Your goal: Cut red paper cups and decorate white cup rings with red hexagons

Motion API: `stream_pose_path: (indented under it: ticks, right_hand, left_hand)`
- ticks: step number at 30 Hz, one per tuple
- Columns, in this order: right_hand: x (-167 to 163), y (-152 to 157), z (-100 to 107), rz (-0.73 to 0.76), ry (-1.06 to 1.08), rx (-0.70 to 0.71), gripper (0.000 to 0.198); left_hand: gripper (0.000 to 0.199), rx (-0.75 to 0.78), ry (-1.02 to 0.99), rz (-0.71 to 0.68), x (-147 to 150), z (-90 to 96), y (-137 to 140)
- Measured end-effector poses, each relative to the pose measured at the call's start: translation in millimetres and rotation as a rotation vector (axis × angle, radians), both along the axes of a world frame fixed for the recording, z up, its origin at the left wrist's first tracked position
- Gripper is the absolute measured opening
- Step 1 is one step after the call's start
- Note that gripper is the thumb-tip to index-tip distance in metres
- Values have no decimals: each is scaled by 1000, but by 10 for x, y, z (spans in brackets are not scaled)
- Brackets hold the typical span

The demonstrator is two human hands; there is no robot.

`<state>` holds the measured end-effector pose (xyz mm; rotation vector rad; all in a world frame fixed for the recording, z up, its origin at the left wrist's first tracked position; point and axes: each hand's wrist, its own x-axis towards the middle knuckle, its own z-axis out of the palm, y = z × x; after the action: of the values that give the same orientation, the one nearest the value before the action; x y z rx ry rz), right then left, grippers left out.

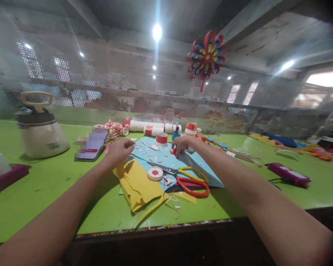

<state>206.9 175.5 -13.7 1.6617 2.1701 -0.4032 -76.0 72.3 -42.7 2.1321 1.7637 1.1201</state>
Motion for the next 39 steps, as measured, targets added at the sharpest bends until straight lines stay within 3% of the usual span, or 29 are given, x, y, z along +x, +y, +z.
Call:
stream_pose_path:
  ticks: [11,17,22,30,39]
  right_hand:
    - [50,-160,83,89,80,166,29]
    - [105,-380,202,183,245,274,29]
    - [203,-427,237,194,263,373,30]
    - [166,-649,-18,262,175,349,29]
    - [112,-523,-215,12,184,550,30]
  left_hand:
    - [26,10,-25,-41,-21,-5,12]
    - [30,-2,-66,-140,54,-76,16]
    - [27,-18,-27,-201,160,-128,10]
    - [25,-14,36,-210,168,-101,-30]
    - [26,-26,93,-201,163,-103,-46]
